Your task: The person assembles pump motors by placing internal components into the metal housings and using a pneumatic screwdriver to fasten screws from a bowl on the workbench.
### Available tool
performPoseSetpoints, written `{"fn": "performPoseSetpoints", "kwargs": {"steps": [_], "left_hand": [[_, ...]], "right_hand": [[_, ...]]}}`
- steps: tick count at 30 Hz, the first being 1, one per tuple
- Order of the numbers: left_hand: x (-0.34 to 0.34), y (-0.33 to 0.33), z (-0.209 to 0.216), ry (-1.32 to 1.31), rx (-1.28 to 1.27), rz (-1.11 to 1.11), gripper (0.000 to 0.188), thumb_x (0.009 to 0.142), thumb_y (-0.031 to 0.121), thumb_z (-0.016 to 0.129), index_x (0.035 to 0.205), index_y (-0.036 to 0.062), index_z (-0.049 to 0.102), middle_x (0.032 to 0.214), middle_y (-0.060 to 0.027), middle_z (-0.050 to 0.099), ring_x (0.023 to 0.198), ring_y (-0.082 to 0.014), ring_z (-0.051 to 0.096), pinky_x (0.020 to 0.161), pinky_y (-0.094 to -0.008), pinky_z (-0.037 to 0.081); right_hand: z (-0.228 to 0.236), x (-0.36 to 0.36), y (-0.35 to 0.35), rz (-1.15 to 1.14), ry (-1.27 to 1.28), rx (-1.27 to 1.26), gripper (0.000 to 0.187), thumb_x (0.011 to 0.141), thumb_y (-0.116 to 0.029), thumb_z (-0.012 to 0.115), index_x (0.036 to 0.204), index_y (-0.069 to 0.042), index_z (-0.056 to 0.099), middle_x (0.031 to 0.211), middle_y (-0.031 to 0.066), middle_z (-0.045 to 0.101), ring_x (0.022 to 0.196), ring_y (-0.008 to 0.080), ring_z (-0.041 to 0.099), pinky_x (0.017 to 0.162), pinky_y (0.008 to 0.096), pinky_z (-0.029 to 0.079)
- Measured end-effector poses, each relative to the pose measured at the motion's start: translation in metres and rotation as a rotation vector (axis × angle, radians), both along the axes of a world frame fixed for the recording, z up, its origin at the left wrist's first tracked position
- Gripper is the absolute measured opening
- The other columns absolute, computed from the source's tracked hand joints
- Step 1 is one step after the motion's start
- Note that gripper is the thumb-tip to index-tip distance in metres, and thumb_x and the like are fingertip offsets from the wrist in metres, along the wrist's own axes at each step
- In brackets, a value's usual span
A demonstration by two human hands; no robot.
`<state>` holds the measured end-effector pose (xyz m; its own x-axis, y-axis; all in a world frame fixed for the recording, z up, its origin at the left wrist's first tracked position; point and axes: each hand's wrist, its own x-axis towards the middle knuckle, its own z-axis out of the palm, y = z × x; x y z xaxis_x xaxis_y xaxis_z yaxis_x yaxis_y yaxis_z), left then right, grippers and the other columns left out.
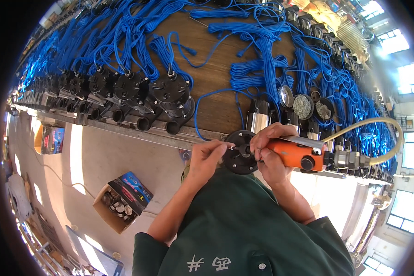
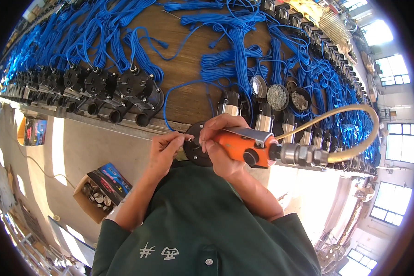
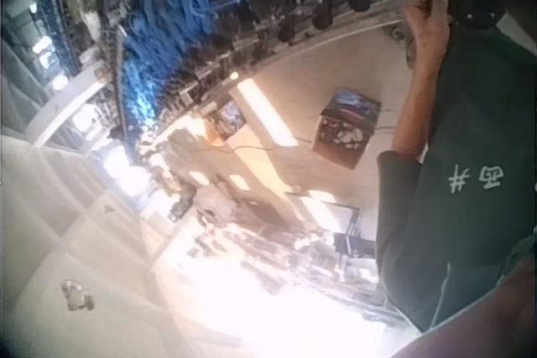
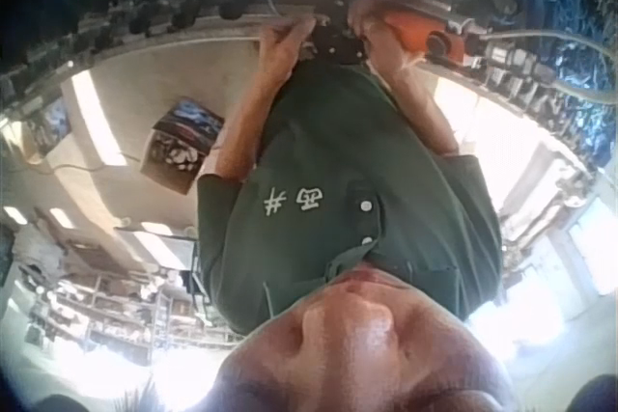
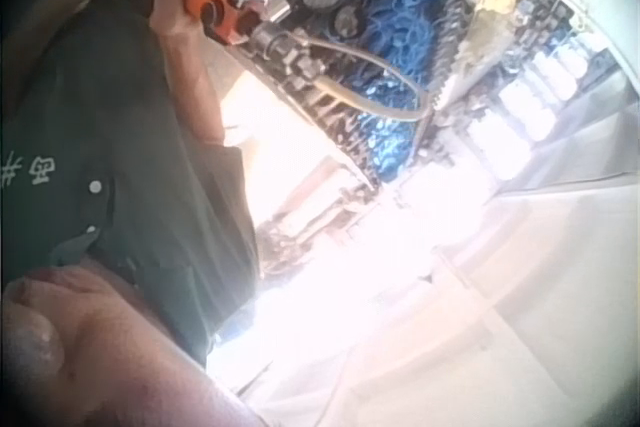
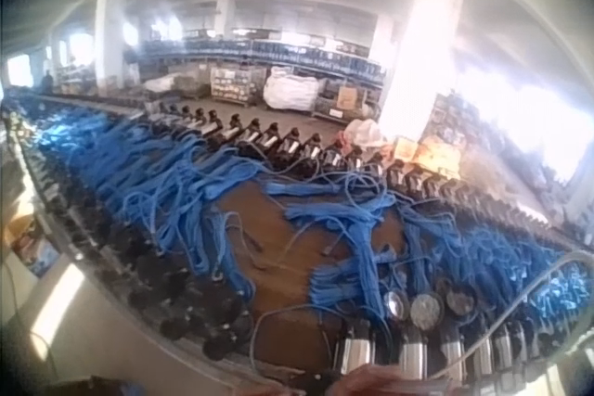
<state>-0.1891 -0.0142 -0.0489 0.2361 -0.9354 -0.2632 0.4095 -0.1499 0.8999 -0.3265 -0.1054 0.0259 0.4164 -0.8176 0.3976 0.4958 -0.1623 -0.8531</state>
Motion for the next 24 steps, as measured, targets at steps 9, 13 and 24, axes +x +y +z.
{"fn": "performPoseSetpoints", "kwargs": {"steps": [9, 13, 24], "left_hand": [[-0.012, 0.006, -0.018, -0.058, -0.117, 0.111, 0.042, 0.078, -0.008, 0.066, 0.115, -0.0001, 0.049, 0.066, 0.0063, 0.035, 0.061, -0.0022, 0.032, 0.057, -0.0171, 0.028], [-0.009, 0.007, -0.021, -0.033, -0.12, 0.087, 0.04, 0.077, -0.008, 0.067, 0.11, 0.0017, 0.047, 0.067, 0.0061, 0.037, 0.061, -0.0023, 0.033, 0.056, -0.0176, 0.028], [-0.014, 0.017, -0.036, 0.431, 0.153, 0.451, 0.024, 0.084, -0.002, 0.058, 0.107, -0.0004, 0.051, 0.09, -0.0075, 0.056, 0.081, -0.0169, 0.057, 0.075, -0.027, 0.048]], "right_hand": [[-0.001, 0.018, 0.004, 0.053, 0.248, -0.049, 0.03, 0.072, 0.011, 0.05, 0.099, -0.001, 0.047, 0.078, 0.0131, 0.055, 0.062, 0.0163, 0.054, 0.06, 0.0293, 0.048], [-0.003, 0.024, 0.003, 0.104, 0.235, -0.035, 0.023, 0.068, 0.014, 0.055, 0.088, 0.001, 0.053, 0.079, 0.012, 0.06, 0.072, 0.0173, 0.062, 0.064, 0.0276, 0.051], [-0.004, 0.02, 0.004, 0.074, 0.26, -0.083, 0.036, 0.07, 0.013, 0.053, 0.104, 0.002, 0.05, 0.079, 0.0122, 0.059, 0.065, 0.0154, 0.057, 0.059, 0.028, 0.05]]}}
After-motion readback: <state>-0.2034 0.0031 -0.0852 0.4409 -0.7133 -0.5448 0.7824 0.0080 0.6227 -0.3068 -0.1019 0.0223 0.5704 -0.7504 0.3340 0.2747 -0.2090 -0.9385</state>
